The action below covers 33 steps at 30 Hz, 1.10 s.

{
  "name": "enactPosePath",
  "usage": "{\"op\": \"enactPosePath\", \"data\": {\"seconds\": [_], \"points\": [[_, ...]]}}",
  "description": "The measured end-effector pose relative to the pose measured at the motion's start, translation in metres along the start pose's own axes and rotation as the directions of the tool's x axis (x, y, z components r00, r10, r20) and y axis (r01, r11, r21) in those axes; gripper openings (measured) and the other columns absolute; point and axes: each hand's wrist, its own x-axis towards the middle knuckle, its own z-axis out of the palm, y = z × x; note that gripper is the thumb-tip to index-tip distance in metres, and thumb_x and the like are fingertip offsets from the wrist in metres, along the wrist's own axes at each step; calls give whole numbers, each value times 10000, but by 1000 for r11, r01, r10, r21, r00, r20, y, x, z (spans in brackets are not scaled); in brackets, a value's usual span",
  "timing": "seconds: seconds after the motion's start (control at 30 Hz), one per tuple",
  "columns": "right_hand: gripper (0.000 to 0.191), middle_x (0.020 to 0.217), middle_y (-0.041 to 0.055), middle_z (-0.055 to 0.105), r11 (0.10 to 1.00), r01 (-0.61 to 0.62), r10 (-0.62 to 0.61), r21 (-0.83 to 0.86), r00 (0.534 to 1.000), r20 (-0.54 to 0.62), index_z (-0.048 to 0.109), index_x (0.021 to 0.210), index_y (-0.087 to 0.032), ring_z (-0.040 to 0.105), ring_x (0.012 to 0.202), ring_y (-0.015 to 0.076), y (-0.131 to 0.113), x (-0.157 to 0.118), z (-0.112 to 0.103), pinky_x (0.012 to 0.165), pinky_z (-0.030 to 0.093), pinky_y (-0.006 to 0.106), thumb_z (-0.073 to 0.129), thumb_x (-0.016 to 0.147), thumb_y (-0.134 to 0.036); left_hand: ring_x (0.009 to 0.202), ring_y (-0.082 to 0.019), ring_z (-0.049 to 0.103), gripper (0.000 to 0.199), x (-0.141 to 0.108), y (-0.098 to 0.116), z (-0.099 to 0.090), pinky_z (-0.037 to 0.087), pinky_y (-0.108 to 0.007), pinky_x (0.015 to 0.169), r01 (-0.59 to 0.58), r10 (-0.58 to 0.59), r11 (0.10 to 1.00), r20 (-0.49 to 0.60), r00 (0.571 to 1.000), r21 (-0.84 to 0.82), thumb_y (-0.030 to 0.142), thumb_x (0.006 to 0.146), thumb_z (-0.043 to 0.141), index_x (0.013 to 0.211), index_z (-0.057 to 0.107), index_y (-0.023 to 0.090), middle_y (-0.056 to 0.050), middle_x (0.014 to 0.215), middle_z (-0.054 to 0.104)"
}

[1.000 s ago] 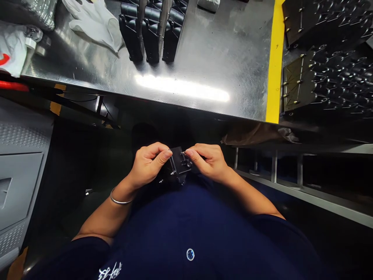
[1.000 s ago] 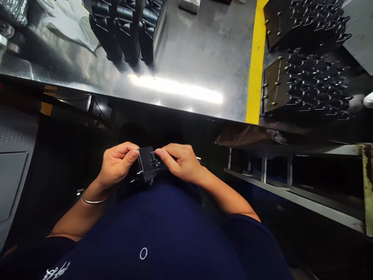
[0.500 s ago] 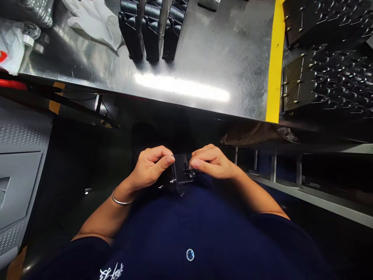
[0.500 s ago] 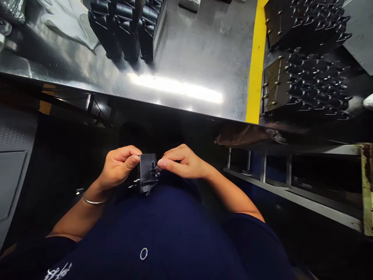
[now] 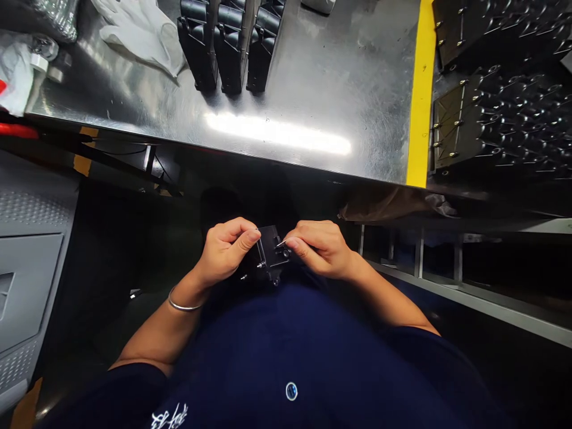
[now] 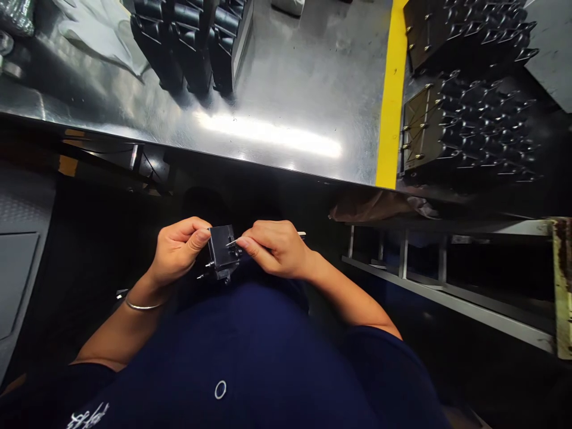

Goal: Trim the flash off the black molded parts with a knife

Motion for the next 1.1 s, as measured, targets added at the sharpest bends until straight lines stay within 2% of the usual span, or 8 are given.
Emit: {"op": "enactPosePath", "data": {"seconds": [0.1,0.2,0.27,0.33,0.5,0.67,0.87,1.1], "points": [[287,602,14,612,996,-27,21,84,997,71,644,768,-140,522,532,79,1,0,-4,532,425,200,484,990,-225,454,-76,433,361,-1,1,1,354,-191,434,-1,1,1000,3,1000,-2,440,874,655,651,637,156,25,507,516],[326,602,9,601,957,-123,56,264,967,249,631,732,-139,518,524,63,3,1,-13,525,409,184,479,1000,-246,442,-73,447,338,-1,3,2,355,-183,419,-44,44,999,52,998,-11,407,878,658,650,631,159,26,508,535],[387,572,0,577,891,-175,11,418,931,365,633,711,-133,501,498,54,5,2,-19,509,394,177,458,1015,-296,430,-70,451,317,0,5,1,345,-179,404,-105,105,994,95,990,-8,377,883,656,652,628,162,26,513,549],[439,565,-5,554,859,-171,-27,482,926,377,647,731,-125,481,488,53,4,3,-22,504,381,181,431,1024,-371,419,-64,445,295,2,6,-2,330,-175,391,-169,167,986,97,981,8,346,890,651,659,626,164,31,512,551],[454,605,-13,523,996,10,-27,91,980,197,616,749,-133,447,538,76,0,4,-15,519,333,212,602,890,-564,398,-54,432,273,6,9,-6,313,-171,376,-237,233,970,80,969,47,319,893,653,668,629,167,40,506,552],[497,569,-43,429,996,68,-56,-49,975,213,488,611,-171,377,520,72,-1,3,-7,506,280,217,581,900,-566,402,-55,428,303,6,7,-2,314,-178,382,-219,215,975,85,973,41,354,899,645,662,629,166,37,505,556],[524,574,-34,400,966,102,-69,-239,987,144,481,586,-171,348,525,84,1,1,-6,500,227,249,519,941,-554,432,-71,415,380,3,4,2,330,-200,416,-28,28,1000,-10,1000,14,470,872,652,643,624,168,36,497,513],[549,597,-17,420,925,67,-42,-375,996,75,503,596,-177,357,550,100,4,1,0,513,247,260,442,969,-575,417,-80,397,460,2,7,8,323,-214,391,172,-181,979,-82,980,-106,601,783,692,622,605,179,27,494,517]]}}
